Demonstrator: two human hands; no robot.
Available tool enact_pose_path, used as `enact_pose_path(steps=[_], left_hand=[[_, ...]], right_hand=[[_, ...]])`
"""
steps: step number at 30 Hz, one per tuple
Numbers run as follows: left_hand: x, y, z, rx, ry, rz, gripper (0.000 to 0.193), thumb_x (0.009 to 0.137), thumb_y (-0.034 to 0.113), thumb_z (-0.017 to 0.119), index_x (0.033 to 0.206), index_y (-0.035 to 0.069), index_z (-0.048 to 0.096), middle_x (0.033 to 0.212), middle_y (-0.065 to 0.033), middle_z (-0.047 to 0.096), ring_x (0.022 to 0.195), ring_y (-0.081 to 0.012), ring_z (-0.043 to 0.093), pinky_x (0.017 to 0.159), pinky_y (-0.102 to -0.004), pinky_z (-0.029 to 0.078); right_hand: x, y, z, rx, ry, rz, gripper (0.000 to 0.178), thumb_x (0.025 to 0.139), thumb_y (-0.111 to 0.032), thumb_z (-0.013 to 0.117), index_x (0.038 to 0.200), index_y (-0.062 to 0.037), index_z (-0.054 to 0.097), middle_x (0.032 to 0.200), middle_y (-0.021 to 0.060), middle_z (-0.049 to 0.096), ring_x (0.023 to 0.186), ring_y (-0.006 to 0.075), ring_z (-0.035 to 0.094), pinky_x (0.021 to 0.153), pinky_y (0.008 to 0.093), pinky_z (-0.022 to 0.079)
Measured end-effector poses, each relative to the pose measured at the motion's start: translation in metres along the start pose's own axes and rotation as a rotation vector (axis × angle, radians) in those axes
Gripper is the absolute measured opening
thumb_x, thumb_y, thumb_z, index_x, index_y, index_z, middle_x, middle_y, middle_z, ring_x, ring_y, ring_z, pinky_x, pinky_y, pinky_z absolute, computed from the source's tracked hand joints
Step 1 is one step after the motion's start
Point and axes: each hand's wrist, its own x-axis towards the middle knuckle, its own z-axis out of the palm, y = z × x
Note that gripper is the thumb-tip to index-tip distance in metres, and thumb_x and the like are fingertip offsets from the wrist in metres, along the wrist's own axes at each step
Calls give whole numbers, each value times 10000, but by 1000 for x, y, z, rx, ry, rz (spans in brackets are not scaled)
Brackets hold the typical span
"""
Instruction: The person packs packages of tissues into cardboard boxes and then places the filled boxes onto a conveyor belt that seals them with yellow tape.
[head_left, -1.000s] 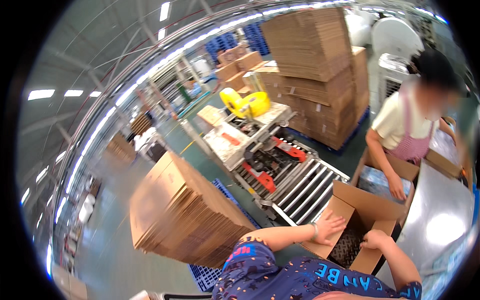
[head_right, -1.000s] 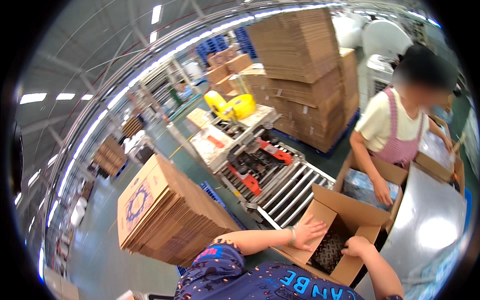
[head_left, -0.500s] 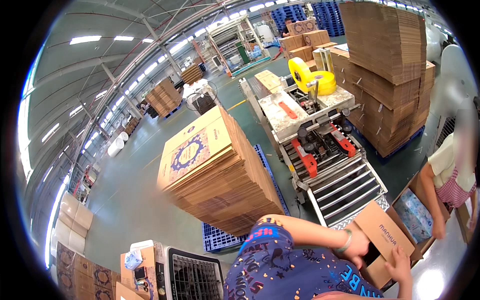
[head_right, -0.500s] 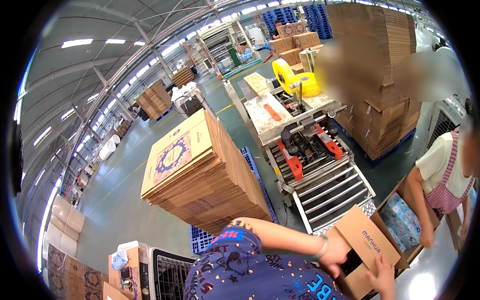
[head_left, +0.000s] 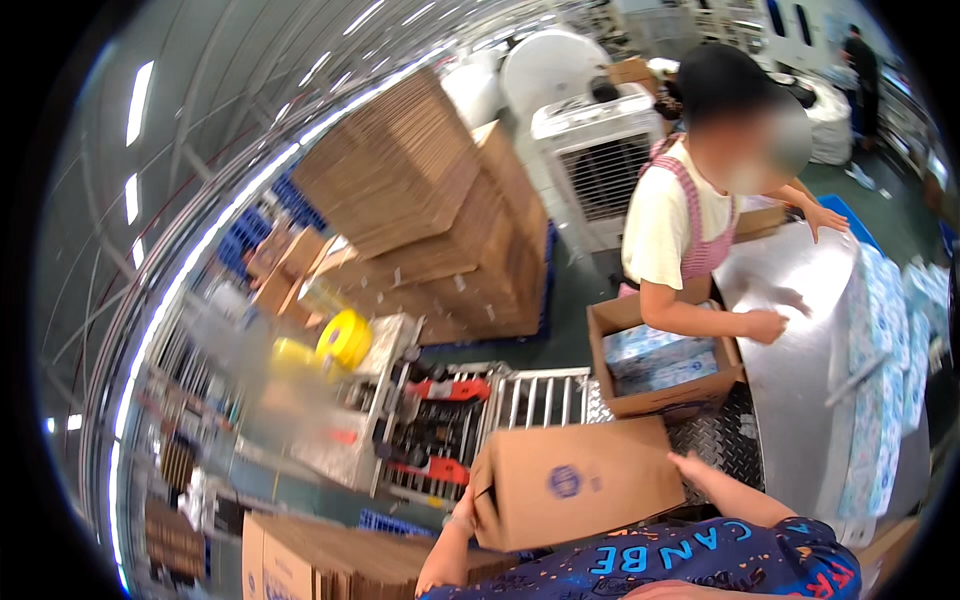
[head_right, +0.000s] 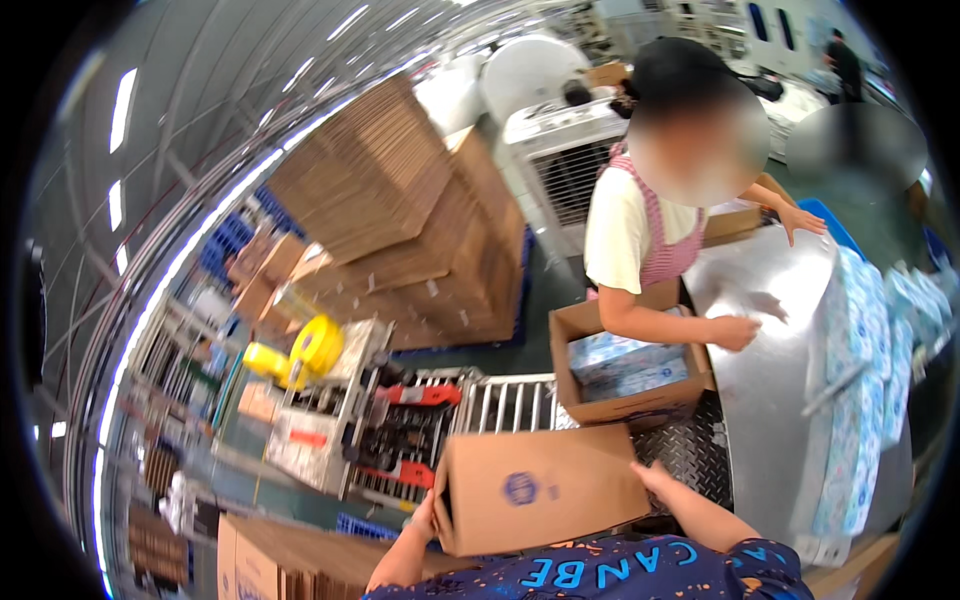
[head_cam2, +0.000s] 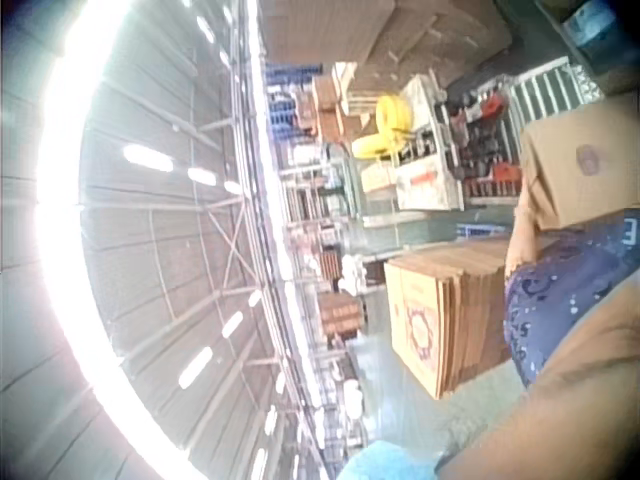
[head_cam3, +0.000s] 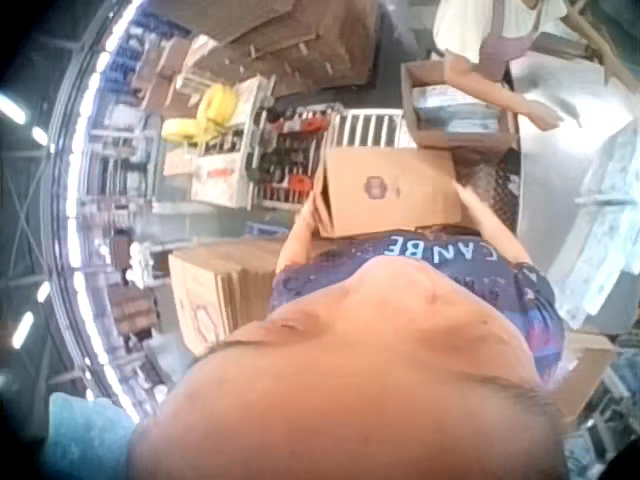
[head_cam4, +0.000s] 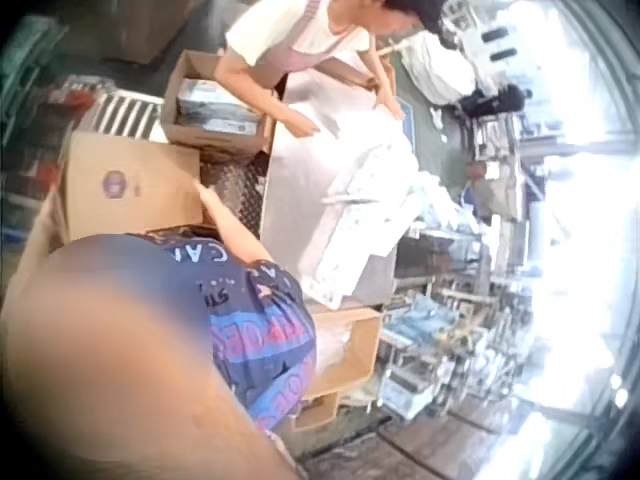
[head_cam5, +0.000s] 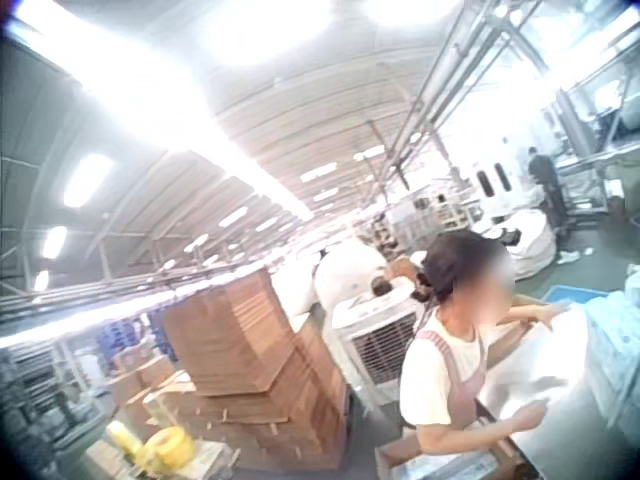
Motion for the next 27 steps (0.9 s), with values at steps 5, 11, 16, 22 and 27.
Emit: enact_pose_path(steps=[5, 11, 16, 22, 27], left_hand=[[16, -4, -18, -169, -282, -144, 787, 961, 725, 404, 1473, 133, 491, 1453, -85, 560, 1286, -296, 565, 1070, -494, 458], [64, -75, 210, 418, -501, -191, 814, 974, 697, 424, 1531, 105, 394, 1530, -74, 464, 1467, -245, 339, 1195, -424, 265], [-25, -73, 324, 109, -571, 169, 959, 971, 634, 523, 1612, 62, 97, 1673, -121, 140, 1546, -249, 68, 1234, -419, 111], [35, -85, 265, 546, -277, 488, 594, 870, 20, 703, 1410, -29, 459, 1234, -169, 652, 1080, -291, 639, 953, -385, 506], [53, -67, 207, 254, -351, 269, 482, 906, 155, 749, 1293, -53, 551, 1155, -147, 683, 963, -253, 682, 816, -395, 566]], right_hand=[[-117, -105, 12, 511, -605, -117, 437, 899, -84, 713, 1312, -2, 600, 1269, 92, 664, 1156, 210, 624, 1019, 365, 478], [-208, -172, -11, -195, -367, -367, 504, 987, -321, 589, 1349, 29, 556, 1290, 175, 648, 1200, 278, 614, 1040, 406, 460], [-200, -132, 3, -542, -585, -403, 826, 1021, -659, 279, 1597, -72, 205, 1542, 234, 407, 1456, 389, 349, 1185, 657, 119], [-156, -95, -169, -1758, 387, -554, 685, 962, -524, 474, 1537, -160, 397, 1626, 76, 323, 1550, 260, 149, 1214, 636, 69], [-109, 23, -254, -1001, 314, -355, 727, 937, -461, 545, 1563, -146, 353, 1648, 84, 274, 1555, 210, 139, 1218, 636, 62]])
